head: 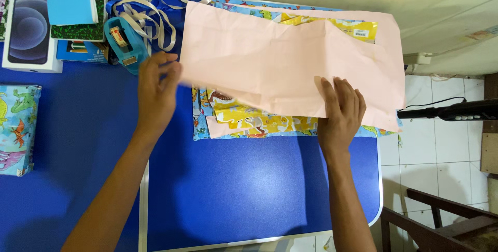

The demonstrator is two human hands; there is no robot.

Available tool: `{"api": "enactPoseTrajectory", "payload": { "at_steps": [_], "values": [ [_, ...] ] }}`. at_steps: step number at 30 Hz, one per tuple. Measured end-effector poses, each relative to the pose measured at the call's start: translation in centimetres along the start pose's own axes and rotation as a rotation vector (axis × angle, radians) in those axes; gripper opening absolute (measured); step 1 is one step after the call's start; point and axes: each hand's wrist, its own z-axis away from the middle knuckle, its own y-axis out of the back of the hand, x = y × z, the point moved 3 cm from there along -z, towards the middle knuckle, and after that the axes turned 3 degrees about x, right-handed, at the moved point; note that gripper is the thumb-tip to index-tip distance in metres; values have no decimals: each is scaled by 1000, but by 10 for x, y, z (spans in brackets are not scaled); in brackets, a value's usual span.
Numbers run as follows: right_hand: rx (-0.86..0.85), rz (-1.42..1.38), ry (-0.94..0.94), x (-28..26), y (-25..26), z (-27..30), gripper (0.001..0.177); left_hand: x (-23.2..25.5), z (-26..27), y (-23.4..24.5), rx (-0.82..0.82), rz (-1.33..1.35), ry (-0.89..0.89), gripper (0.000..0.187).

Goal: The person wraps a small rectangular box with dinosaur-patterned wrapping paper, folding the edges and securing them with clear tape. They then place the wrapped gift on the table and begin preparing to wrap a second item by laying out a sheet of white tissue paper.

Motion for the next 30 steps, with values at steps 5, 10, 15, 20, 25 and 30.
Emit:
{"api": "enactPoseTrajectory", "payload": {
  "at_steps": [5,10,15,20,25,30],
  "values": [
    [-43,4,9,3,-5,11,67,-25,2,-3,3,225,293,52],
    [-87,-21,-20,8,-11,22,71,-22,6,-3,32,-215,283,61],
    [-150,-39,-13,8,-17,27,77,-22,11,-12,-90,-204,463,62],
    [-154,-31,-34,10,-6,17,76,-12,9,-11,-77,265,659,25],
    [-142,-184,-60,9,20,-4,68,16,-3,-10,-154,795,471,22],
    [-152,-247,-74,8,34,-17,48,27,-1,-13,-254,982,322,39]
  ]
}}
